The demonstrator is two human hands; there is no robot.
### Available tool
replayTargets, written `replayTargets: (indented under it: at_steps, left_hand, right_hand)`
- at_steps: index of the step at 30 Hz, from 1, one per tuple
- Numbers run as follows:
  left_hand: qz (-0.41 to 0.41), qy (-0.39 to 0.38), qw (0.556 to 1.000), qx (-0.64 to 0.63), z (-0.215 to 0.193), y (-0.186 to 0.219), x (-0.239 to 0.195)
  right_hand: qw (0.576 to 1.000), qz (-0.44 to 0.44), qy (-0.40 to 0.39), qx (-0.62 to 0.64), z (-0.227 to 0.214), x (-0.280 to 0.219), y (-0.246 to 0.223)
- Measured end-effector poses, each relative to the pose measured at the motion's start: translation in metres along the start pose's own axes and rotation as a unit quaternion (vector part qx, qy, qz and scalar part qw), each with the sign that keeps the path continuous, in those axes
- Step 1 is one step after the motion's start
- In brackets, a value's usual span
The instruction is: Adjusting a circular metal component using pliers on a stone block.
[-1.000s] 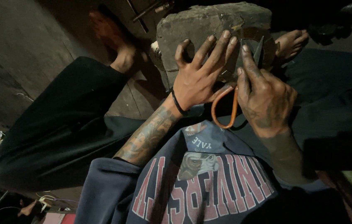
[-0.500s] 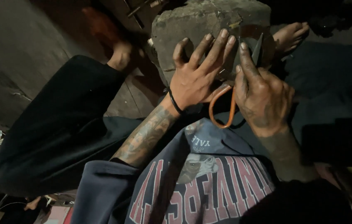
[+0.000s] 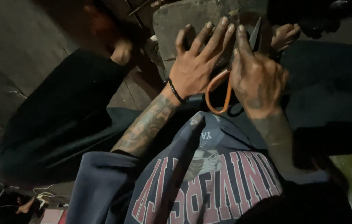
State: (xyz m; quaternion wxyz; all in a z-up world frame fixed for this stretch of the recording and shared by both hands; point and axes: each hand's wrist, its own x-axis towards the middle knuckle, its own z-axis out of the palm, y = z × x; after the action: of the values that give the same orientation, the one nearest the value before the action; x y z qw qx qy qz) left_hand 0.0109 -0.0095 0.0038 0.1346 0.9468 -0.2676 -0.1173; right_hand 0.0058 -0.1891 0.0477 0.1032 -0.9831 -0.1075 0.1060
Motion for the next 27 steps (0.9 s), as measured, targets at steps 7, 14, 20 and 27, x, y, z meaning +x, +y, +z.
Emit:
replayTargets:
  at_steps: [7, 14, 20, 27]
  left_hand:
    - [0.002, 0.006, 1.000, 0.027, 0.008, 0.008, -0.014]
    - [0.023, 0.050, 0.997, 0.048, 0.022, 0.009, -0.017]
    - [0.050, 0.106, 0.993, 0.017, 0.037, 0.003, -0.024]
    - [0.043, 0.147, 0.987, -0.050, 0.032, 0.009, -0.029]
  right_hand:
    - [1.000, -0.017, -0.004, 0.015, -0.004, -0.005, -0.001]
    - [0.999, -0.012, 0.043, -0.002, 0.033, -0.019, 0.007]
    - [0.985, -0.025, 0.110, 0.133, 0.011, -0.009, -0.003]
    - [0.966, 0.010, 0.076, 0.248, -0.035, -0.015, -0.004]
